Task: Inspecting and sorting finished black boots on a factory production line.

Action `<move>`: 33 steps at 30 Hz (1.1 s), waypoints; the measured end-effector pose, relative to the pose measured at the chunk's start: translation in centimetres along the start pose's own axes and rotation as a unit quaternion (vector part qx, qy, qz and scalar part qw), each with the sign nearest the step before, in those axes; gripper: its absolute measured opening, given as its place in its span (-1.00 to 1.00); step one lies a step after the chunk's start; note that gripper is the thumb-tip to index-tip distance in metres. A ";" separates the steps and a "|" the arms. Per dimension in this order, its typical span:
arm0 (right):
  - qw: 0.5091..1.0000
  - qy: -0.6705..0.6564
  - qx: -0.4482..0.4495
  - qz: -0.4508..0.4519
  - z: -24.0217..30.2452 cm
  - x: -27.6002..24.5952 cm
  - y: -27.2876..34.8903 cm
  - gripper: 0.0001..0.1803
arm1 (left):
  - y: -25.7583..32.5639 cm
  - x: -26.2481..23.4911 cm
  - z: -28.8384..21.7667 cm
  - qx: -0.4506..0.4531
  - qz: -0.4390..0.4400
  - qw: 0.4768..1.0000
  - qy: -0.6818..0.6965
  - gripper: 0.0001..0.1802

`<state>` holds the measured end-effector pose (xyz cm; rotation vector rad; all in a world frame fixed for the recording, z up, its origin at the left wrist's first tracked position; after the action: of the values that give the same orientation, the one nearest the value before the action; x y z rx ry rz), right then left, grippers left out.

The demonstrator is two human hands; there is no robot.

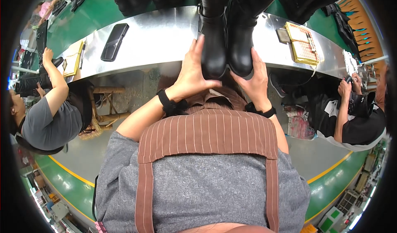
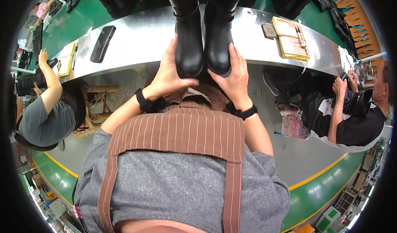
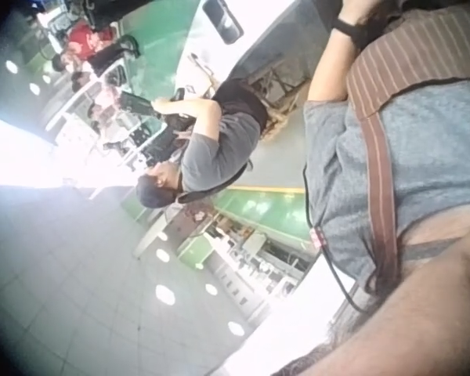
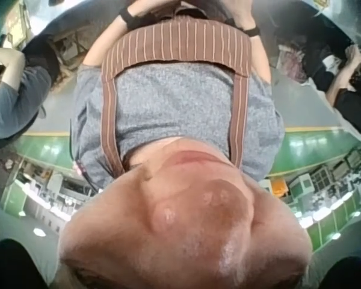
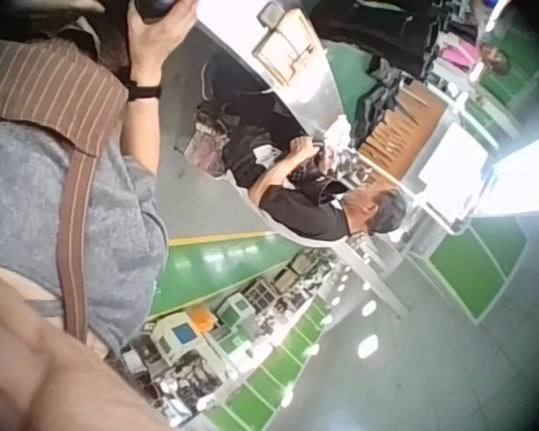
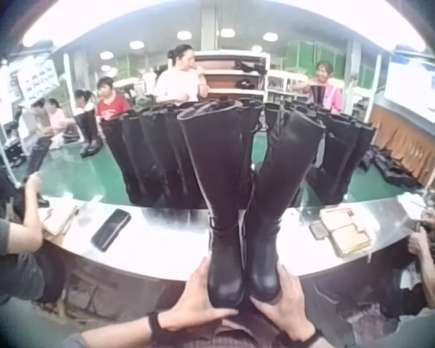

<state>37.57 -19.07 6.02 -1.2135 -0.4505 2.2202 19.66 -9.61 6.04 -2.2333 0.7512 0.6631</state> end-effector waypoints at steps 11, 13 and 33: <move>0.999 0.023 0.015 -0.041 5.0 -5.1 -4.1 -0.12 | -3.9 -5.1 -1.4 -0.028 -0.093 0.986 0.139 0.55; 0.999 0.011 0.027 -0.033 4.8 -5.1 -4.6 -0.13 | -4.3 -5.2 -1.4 -0.031 -0.102 0.984 0.143 0.56; 0.998 0.032 -0.045 0.039 5.4 -8.9 -6.5 -0.33 | -1.6 -0.4 2.6 -0.063 0.005 0.998 -0.013 0.53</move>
<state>38.94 -19.64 18.21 -1.3661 -0.4904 2.2398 19.75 -6.60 5.31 -2.3302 0.7264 0.7622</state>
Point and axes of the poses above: each hand's wrist, its own y-axis away from the middle knuckle, its own x-axis out of the palm, z = x × y, the point moved 8 cm from there along -y, towards the middle knuckle, and after that the axes turned 3 degrees about x, right-handed, at the moved point
